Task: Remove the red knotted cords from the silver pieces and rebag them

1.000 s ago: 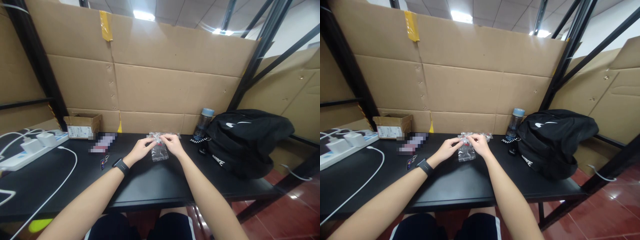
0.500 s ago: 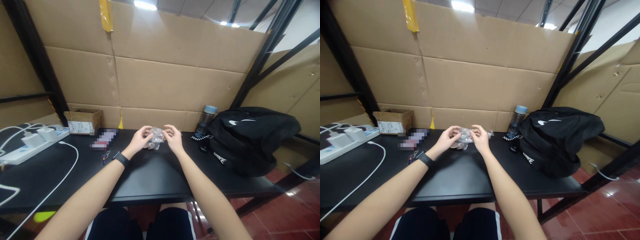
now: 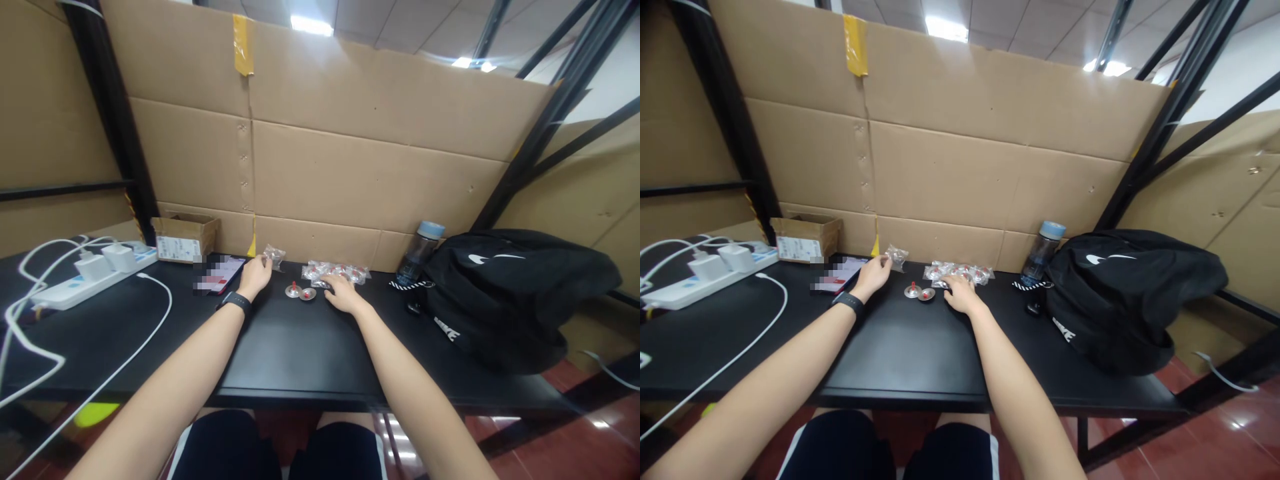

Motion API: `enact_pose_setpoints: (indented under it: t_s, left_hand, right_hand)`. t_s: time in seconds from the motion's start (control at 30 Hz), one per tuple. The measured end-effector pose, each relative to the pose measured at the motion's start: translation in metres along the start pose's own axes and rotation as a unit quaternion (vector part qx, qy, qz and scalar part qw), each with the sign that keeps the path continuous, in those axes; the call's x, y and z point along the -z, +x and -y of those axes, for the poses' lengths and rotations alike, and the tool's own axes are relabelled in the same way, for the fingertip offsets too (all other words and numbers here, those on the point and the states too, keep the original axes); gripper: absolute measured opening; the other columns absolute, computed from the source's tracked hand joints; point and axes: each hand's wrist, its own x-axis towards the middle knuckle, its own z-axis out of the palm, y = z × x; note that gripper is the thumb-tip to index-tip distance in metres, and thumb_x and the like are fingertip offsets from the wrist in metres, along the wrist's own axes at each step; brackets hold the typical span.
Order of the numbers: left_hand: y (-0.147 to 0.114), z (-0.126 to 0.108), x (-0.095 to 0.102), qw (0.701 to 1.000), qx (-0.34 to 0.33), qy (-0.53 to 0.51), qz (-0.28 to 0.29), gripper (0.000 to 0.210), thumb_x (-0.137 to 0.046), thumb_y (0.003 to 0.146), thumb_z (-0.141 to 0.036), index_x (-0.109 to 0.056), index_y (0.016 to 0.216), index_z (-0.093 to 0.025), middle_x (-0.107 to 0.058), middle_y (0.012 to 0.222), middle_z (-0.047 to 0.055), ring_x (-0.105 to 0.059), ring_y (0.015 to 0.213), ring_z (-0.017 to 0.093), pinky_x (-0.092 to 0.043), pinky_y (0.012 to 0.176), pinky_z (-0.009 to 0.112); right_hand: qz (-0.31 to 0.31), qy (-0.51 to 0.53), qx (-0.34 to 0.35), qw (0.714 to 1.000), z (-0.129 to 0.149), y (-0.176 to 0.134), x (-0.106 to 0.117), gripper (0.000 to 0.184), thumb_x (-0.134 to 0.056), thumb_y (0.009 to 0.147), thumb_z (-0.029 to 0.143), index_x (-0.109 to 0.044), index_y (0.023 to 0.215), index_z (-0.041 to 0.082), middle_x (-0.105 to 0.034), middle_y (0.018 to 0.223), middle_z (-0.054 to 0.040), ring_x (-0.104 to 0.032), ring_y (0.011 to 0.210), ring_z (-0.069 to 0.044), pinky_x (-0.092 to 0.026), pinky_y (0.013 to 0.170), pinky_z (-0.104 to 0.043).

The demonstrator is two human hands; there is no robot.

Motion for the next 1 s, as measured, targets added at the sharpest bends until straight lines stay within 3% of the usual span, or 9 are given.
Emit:
enact_pose_setpoints:
  t_s: [0.13, 0.23, 0.37, 0.43, 0.53, 0.67, 0.83, 0.93, 1.0]
  left_hand:
    - [-0.012, -0.013, 0.0, 0.995, 0.031, 0.085, -0.03, 0.051, -0.051, 0.092, -0.042, -0.056, 0.133, -0.012, -0.054, 0.138, 0.027, -0.048, 0.13, 0.044, -0.039, 0.103, 0.059]
    - [-0.022, -0.031, 0.002, 0.996, -0.038, 0.075, -0.032, 0.042, -0.051, 0.093, -0.04, -0.058, 0.128, -0.019, -0.054, 0.139, 0.02, -0.047, 0.13, 0.04, -0.04, 0.104, 0.058]
    - [-0.037, -0.058, -0.001, 0.969, -0.213, -0.093, 0.081, 0.032, -0.051, 0.095, -0.04, -0.061, 0.118, -0.021, -0.066, 0.123, 0.01, -0.061, 0.115, 0.026, -0.047, 0.102, 0.04]
    - [-0.047, -0.069, -0.006, 0.946, -0.245, -0.164, 0.132, 0.036, -0.056, 0.093, -0.043, -0.06, 0.121, -0.022, -0.068, 0.121, 0.008, -0.066, 0.108, 0.023, -0.05, 0.097, 0.035]
    - [-0.059, -0.077, -0.012, 0.929, -0.249, -0.205, 0.18, 0.042, -0.066, 0.086, -0.034, -0.057, 0.126, -0.024, -0.073, 0.108, 0.005, -0.071, 0.095, 0.021, -0.054, 0.088, 0.032]
    - [-0.058, -0.073, -0.014, 0.929, -0.24, -0.214, 0.185, 0.06, -0.079, 0.072, -0.031, -0.059, 0.127, -0.025, -0.074, 0.108, 0.004, -0.07, 0.096, 0.022, -0.054, 0.088, 0.032]
    - [-0.044, -0.068, -0.015, 0.939, -0.189, -0.249, 0.143, 0.03, -0.061, 0.09, -0.044, -0.073, 0.105, -0.022, -0.077, 0.103, 0.005, -0.071, 0.096, 0.023, -0.054, 0.089, 0.033]
    - [-0.035, -0.068, -0.019, 0.947, -0.163, -0.251, 0.119, 0.031, -0.06, 0.09, -0.046, -0.077, 0.092, -0.02, -0.078, 0.094, 0.005, -0.072, 0.087, 0.023, -0.055, 0.083, 0.033]
    - [-0.027, -0.065, -0.019, 0.95, -0.142, -0.266, 0.084, 0.032, -0.061, 0.089, -0.046, -0.077, 0.093, -0.019, -0.078, 0.095, 0.006, -0.072, 0.086, 0.023, -0.055, 0.081, 0.033]
  right_hand:
    - [-0.016, -0.001, 0.02, 1.0, 0.0, 0.0, 0.007, 0.033, -0.062, 0.088, 0.023, -0.067, 0.12, 0.023, -0.07, 0.12, -0.0094, -0.059, 0.116, -0.029, -0.042, 0.101, -0.046]
    - [-0.058, 0.049, 0.014, 0.997, 0.003, -0.001, 0.012, 0.023, -0.058, 0.088, 0.02, -0.067, 0.11, 0.02, -0.073, 0.105, -0.0089, -0.065, 0.1, -0.023, -0.047, 0.092, -0.035]
    - [-0.155, 0.175, -0.011, 0.972, 0.013, -0.005, 0.019, 0.019, -0.053, 0.091, 0.029, -0.064, 0.103, 0.019, -0.073, 0.09, -0.005, -0.067, 0.081, -0.019, -0.05, 0.077, -0.03]
    - [-0.177, 0.231, -0.007, 0.957, 0.02, -0.006, 0.021, 0.02, -0.053, 0.091, 0.035, -0.064, 0.098, 0.02, -0.072, 0.084, -0.0037, -0.067, 0.075, -0.019, -0.049, 0.07, -0.028]
    - [-0.19, 0.282, -0.003, 0.94, 0.028, -0.006, 0.024, 0.022, -0.056, 0.09, 0.04, -0.065, 0.091, 0.02, -0.074, 0.086, -0.0048, -0.07, 0.081, -0.021, -0.051, 0.071, -0.028]
    - [-0.21, 0.332, -0.006, 0.919, 0.035, 0.001, 0.022, 0.024, -0.057, 0.091, 0.043, -0.064, 0.091, 0.02, -0.075, 0.09, -0.0056, -0.073, 0.086, -0.022, -0.053, 0.076, -0.03]
    - [-0.2, 0.379, 0.004, 0.904, 0.043, 0.015, 0.018, 0.027, -0.056, 0.092, 0.047, -0.061, 0.096, 0.021, -0.076, 0.099, -0.008, -0.072, 0.097, -0.024, -0.055, 0.084, -0.032]
    - [-0.226, 0.388, 0.017, 0.893, 0.04, 0.024, 0.018, 0.028, -0.056, 0.093, 0.046, -0.063, 0.1, 0.02, -0.074, 0.11, -0.0104, -0.07, 0.107, -0.024, -0.053, 0.091, -0.033]
    - [-0.241, 0.338, 0.009, 0.91, 0.028, 0.026, 0.02, 0.028, -0.05, 0.096, 0.042, -0.065, 0.105, 0.019, -0.073, 0.113, -0.0103, -0.068, 0.107, -0.022, -0.051, 0.094, -0.034]
